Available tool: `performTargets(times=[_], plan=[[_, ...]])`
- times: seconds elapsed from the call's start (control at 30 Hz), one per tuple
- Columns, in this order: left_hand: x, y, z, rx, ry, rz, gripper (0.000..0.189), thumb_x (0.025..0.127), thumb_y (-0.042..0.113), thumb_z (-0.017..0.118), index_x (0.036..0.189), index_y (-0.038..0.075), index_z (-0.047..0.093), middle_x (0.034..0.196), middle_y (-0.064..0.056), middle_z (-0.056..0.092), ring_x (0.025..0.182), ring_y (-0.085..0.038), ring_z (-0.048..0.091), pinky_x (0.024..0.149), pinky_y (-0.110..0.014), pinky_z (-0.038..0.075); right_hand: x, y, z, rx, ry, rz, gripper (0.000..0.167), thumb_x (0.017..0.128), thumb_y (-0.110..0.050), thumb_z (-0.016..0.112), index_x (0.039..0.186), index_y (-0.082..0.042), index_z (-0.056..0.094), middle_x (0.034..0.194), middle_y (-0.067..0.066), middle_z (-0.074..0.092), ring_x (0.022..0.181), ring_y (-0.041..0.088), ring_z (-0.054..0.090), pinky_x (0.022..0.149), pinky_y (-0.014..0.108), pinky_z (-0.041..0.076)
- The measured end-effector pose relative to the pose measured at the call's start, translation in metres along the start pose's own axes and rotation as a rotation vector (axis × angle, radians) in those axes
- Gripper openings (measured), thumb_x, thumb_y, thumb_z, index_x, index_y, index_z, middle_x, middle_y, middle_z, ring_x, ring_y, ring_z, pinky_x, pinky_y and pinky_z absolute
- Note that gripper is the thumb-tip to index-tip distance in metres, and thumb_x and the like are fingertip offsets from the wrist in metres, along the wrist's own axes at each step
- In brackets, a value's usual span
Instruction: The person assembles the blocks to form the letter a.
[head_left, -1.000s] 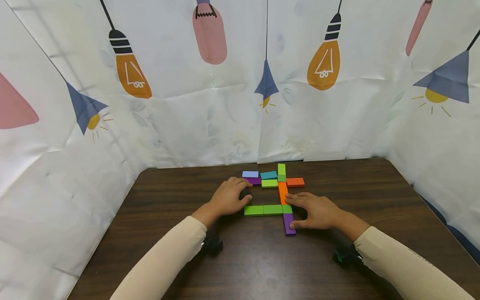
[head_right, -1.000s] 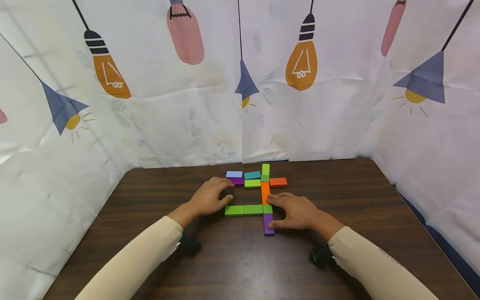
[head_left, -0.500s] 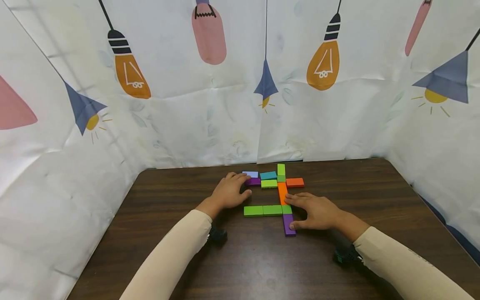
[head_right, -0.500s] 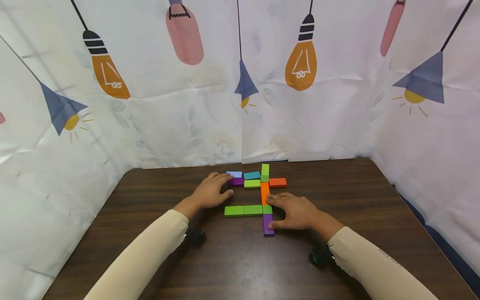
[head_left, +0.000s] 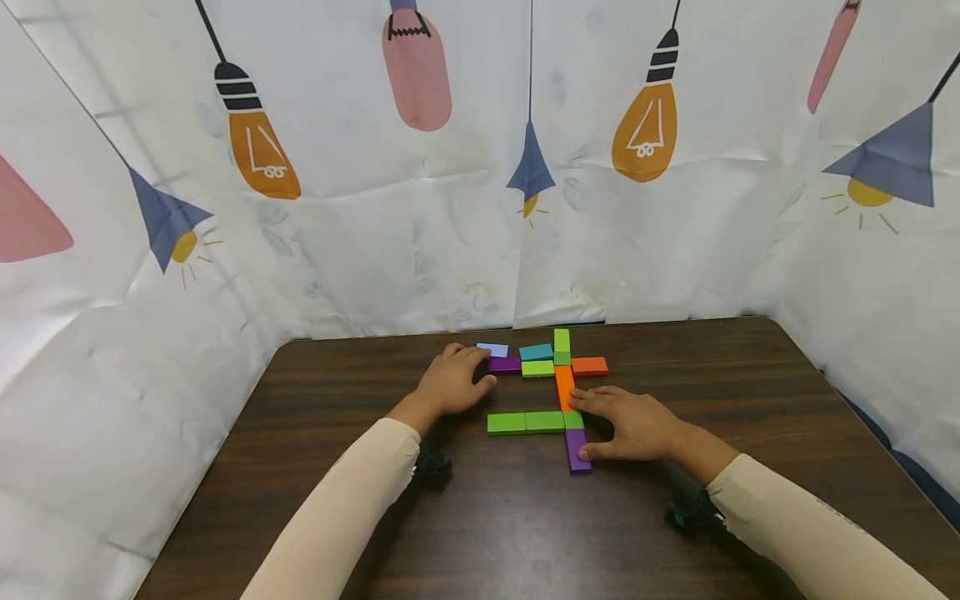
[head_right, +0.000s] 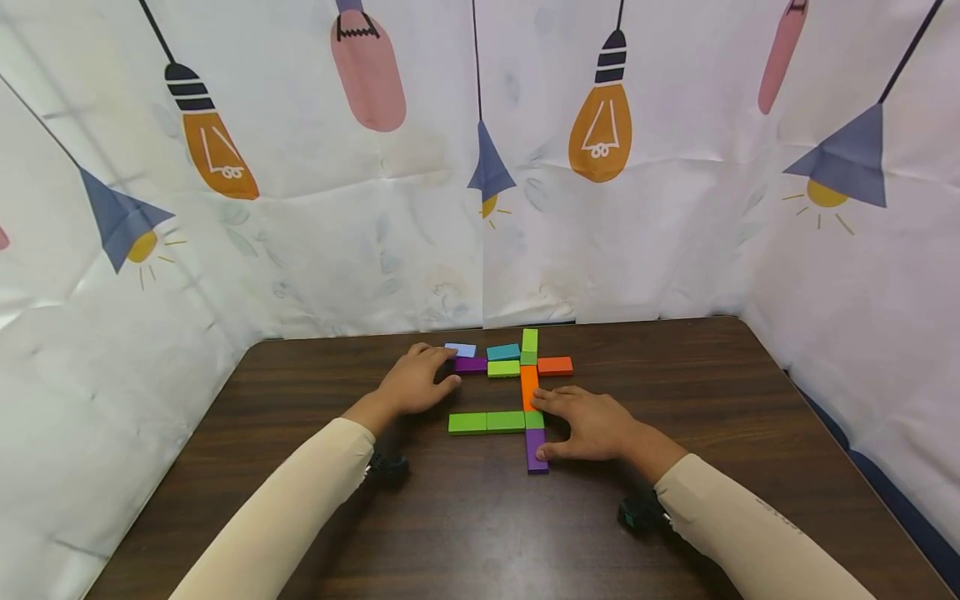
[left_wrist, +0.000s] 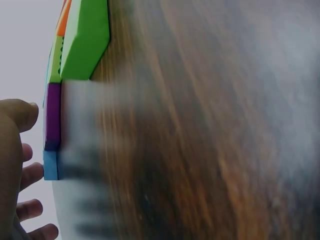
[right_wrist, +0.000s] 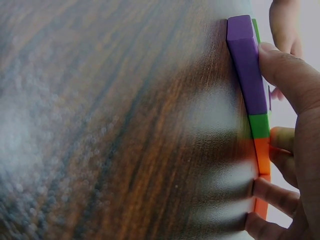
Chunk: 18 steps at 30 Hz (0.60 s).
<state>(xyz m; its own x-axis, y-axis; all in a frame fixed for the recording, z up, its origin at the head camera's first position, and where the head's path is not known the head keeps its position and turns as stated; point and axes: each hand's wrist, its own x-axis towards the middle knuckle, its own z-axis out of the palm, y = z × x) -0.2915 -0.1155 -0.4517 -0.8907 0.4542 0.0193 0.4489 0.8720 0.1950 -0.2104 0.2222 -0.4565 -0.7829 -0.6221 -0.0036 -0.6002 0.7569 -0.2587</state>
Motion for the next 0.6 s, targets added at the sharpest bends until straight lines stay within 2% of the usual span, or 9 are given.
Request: performTargets(times=[0.3,0.6], plan=[[-0.005,-0.016,-0.002,-0.001,0.016,-0.033,0.06,0.104,0.049,0.052,0.154,0.015,0.048,0.155,-0.011,0.047,0.144,-0.037,0.033,0.112,-0.059,0.034,-0.001,0.0,0.001,0.004,-0.008,0.004,0.09,0.086,-0.078,0.059,0.155,-0.021,0.048,0.159,-0.003,0.043,0.142,0.029,0.043,0.088,0.058,0.053],[-0.012,-0.029,-0.008,0.004,0.016,-0.067,0.059,0.104,0.045,0.055,0.154,0.014,0.049,0.153,-0.014,0.045,0.144,-0.038,0.033,0.112,-0.058,0.033,-0.001,-0.002,-0.001,0.004,-0.01,0.008,0.09,0.087,-0.077,0.06,0.155,-0.021,0.048,0.159,-0.003,0.043,0.142,0.03,0.043,0.09,0.059,0.052]])
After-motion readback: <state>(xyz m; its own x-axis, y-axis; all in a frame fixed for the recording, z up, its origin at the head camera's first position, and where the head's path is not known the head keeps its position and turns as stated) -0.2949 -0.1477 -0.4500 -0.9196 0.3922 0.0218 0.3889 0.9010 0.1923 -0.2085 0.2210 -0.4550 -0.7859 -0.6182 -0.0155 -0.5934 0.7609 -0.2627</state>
